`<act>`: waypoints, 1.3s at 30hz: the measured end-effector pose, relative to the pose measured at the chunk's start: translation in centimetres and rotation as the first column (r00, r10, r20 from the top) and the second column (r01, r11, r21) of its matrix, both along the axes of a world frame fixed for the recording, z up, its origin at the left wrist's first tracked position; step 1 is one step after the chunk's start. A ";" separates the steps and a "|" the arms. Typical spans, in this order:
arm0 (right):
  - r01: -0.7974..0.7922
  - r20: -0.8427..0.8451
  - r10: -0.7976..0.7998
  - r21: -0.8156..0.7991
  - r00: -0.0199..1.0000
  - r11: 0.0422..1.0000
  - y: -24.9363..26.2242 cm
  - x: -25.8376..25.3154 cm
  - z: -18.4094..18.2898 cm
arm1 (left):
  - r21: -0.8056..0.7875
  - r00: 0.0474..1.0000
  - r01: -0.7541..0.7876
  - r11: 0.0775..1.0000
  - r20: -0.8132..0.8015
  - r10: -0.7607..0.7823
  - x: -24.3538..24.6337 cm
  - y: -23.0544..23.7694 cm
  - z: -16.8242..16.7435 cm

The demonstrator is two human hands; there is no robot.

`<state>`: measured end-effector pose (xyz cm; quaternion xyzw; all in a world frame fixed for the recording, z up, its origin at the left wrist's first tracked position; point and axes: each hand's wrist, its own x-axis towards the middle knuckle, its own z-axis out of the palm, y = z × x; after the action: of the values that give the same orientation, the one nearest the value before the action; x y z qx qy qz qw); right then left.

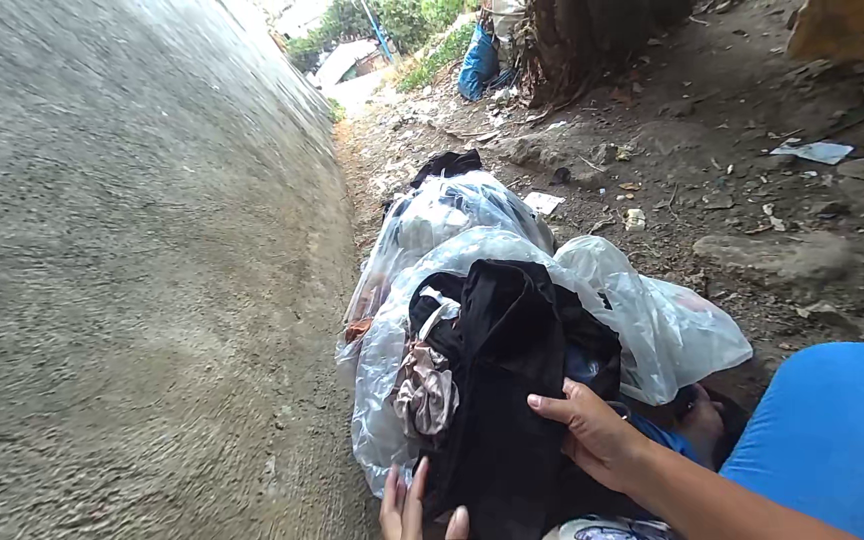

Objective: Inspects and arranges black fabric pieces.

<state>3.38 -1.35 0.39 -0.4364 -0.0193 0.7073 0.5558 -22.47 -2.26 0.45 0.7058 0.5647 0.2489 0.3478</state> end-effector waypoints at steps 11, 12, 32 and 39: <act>-0.138 0.151 0.081 0.427 0.985 0.894 -1.6 1.6 2.3 | -0.118 0.703 0.545 0.830 0.604 -0.376 8.6 12.4 4.2; -0.136 0.160 0.067 0.470 0.985 0.872 -1.5 1.8 2.6 | -0.077 0.635 0.568 0.820 0.674 -0.377 8.7 12.6 4.7; -0.382 0.566 -0.697 0.820 0.440 0.425 1.3 5.3 9.2 | 0.673 0.942 0.319 0.667 -0.151 -0.299 7.6 7.6 15.2; -0.479 0.554 -0.710 0.810 0.435 0.338 2.8 6.1 10.6 | 0.648 0.792 0.587 0.486 -0.333 -0.512 7.8 8.9 18.5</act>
<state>9.47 1.44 11.03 -0.3306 -0.6646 0.1541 0.6522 -14.64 6.67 18.91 0.9365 0.1790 0.2923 0.0741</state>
